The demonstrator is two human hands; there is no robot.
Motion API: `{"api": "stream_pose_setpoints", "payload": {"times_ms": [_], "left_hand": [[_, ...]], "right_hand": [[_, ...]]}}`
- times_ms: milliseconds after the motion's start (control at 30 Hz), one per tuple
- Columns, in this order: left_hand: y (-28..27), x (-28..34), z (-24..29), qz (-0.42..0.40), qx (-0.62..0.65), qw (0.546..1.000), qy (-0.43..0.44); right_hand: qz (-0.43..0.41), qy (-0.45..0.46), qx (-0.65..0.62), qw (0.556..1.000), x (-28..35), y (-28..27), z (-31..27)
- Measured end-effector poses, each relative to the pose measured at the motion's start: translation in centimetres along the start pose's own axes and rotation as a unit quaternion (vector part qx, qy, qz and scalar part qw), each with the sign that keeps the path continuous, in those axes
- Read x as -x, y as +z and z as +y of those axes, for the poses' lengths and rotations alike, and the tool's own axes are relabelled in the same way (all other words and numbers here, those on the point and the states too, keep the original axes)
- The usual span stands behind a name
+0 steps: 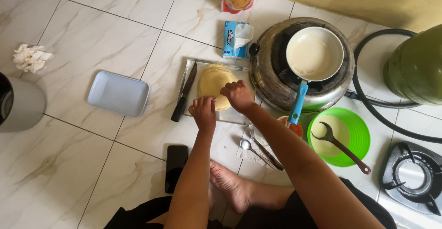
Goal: Preparing thin pancakes by pouring batter into a pan, swirling it, and stacking the results.
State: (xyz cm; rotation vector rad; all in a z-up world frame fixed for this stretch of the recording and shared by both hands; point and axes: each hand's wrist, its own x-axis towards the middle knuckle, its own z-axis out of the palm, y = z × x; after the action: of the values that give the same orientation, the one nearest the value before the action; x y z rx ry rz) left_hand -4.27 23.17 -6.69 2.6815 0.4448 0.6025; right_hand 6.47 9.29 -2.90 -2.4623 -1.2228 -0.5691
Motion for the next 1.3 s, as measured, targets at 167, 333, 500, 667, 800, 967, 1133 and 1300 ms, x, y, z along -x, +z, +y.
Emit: {"api": "stream_pose_setpoints", "payload": {"times_ms": [167,333,500,667,800,967,1133,1300], "left_hand": [[-1.2,-3.4,-0.1,0.044,0.010,0.999,0.011],[-4.2,-8.3,0.9,0.082,0.035,0.995,0.033],[-6.1,-11.8,0.8,0.107,0.056,0.988,0.091],[-6.0,-7.4,0.5,0.064,0.071,0.989,0.114],[-2.8,-0.9,0.3,0.029,0.065,0.995,0.065],[-1.8,1.8,1.3,0.009,0.070,0.997,0.029],[-1.9,1.9,1.9,-0.002,0.046,0.999,0.010],[-1.4,2.8,2.3,-0.064,0.020,0.997,-0.044]], "right_hand": [[-0.001,0.015,-0.012,1.000,-2.2,0.8,1.3],[0.033,0.002,-0.050,0.998,-6.8,-1.8,2.7],[0.068,-0.012,-0.066,0.995,-9.9,-7.1,2.0],[-0.009,-0.013,0.009,1.000,-5.9,-4.0,2.2],[-0.106,-0.017,0.070,0.992,-0.6,-1.1,1.4],[-0.163,0.015,0.069,0.984,2.0,-0.9,0.7],[-0.167,0.031,0.077,0.983,2.8,-0.4,0.8],[-0.255,0.066,0.057,0.963,4.3,-0.5,-0.5]]}}
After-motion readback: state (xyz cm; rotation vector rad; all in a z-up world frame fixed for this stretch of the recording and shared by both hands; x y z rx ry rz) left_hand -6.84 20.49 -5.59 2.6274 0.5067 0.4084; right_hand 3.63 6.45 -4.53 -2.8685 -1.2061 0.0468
